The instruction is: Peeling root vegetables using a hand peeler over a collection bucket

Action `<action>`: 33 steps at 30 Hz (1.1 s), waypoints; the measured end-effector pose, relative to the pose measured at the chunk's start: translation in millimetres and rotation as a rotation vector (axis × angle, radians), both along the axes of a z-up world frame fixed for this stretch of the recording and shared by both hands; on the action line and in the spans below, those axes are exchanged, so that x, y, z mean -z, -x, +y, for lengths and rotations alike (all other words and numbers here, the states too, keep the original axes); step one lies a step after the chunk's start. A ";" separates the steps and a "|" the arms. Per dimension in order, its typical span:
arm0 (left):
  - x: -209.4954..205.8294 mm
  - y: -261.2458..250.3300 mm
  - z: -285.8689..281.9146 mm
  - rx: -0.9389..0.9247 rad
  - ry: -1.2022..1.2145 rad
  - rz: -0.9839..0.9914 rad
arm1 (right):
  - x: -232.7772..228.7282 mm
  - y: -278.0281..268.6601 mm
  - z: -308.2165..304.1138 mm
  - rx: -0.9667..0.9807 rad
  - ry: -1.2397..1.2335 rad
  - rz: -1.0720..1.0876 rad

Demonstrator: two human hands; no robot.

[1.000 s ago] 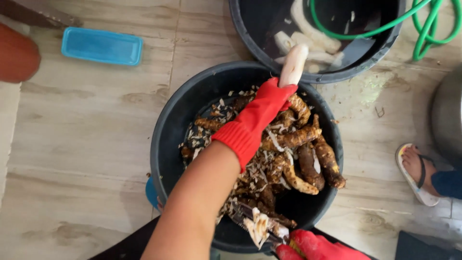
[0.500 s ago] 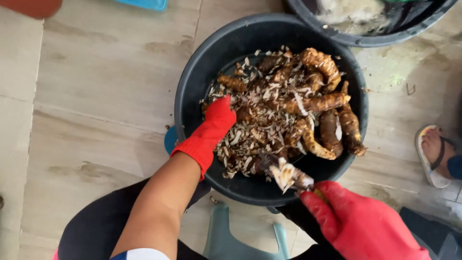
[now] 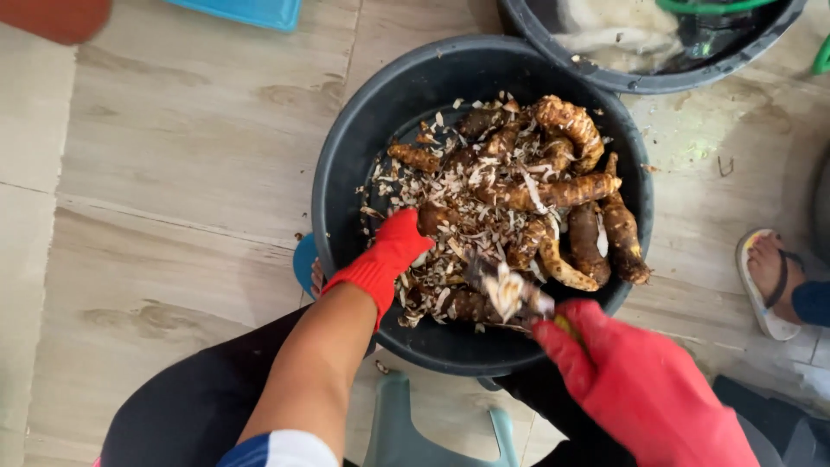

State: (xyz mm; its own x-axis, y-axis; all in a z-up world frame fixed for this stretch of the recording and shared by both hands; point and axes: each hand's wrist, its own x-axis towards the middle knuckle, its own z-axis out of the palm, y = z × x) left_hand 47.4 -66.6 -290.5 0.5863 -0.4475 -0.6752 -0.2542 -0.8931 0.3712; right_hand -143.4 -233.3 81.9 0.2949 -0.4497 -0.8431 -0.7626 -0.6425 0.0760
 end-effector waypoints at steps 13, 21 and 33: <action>-298.0 56.8 27.0 -0.448 0.955 0.468 | 48.5 6.4 20.3 0.068 0.149 -0.865; -390.5 86.8 70.7 -0.455 1.043 0.276 | -21.6 16.2 68.9 0.202 -0.275 -0.980; -328.5 62.4 40.4 -0.336 0.931 -0.431 | 59.3 -11.4 62.0 -0.386 0.275 -0.978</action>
